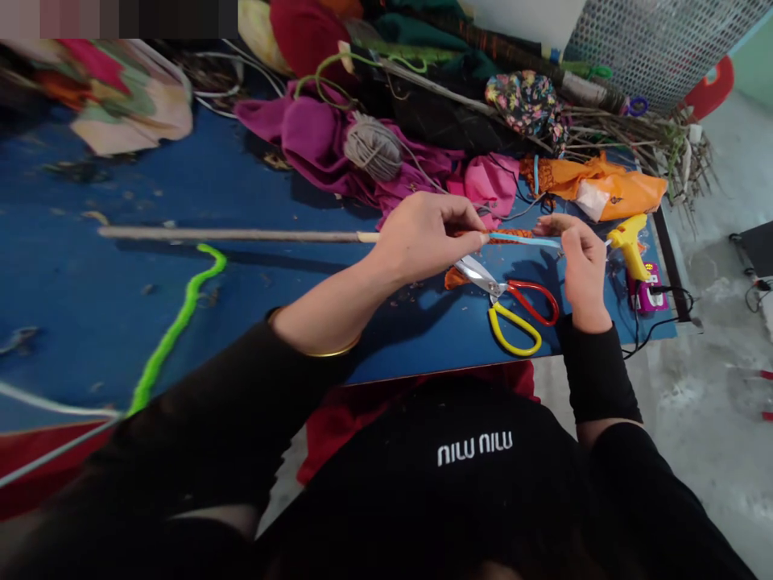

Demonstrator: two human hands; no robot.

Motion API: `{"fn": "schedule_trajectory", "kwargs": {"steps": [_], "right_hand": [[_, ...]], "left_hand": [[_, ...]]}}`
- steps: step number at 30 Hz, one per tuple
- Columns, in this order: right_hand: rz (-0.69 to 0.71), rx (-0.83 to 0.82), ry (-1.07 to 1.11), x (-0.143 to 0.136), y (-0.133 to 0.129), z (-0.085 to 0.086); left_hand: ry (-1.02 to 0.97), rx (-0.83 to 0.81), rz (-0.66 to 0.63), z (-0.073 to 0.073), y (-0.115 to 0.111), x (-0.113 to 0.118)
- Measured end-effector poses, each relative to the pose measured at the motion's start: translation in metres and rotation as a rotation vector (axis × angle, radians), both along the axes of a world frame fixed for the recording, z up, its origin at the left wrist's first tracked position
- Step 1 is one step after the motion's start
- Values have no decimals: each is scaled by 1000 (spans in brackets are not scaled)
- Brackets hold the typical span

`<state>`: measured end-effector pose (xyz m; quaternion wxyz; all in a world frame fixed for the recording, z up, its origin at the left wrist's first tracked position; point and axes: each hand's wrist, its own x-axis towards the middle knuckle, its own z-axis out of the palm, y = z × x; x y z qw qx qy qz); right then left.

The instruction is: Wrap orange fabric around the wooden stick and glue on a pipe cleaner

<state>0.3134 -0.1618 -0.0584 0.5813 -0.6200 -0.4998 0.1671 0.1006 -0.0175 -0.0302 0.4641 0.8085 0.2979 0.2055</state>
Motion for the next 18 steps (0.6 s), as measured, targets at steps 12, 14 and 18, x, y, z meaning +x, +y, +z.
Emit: {"fn": "schedule_trajectory", "kwargs": {"steps": [12,14,18], "right_hand": [[1,-99,-159,-6,2,1],[9,-97,-99,-6,3,-1],[-7,-106,-74,-7,4,-1]], "left_hand": [[6,44,-26,1,-6,5],[6,50,-37,1,-5,5],[-23,2,-60,-2,-3,6]]}}
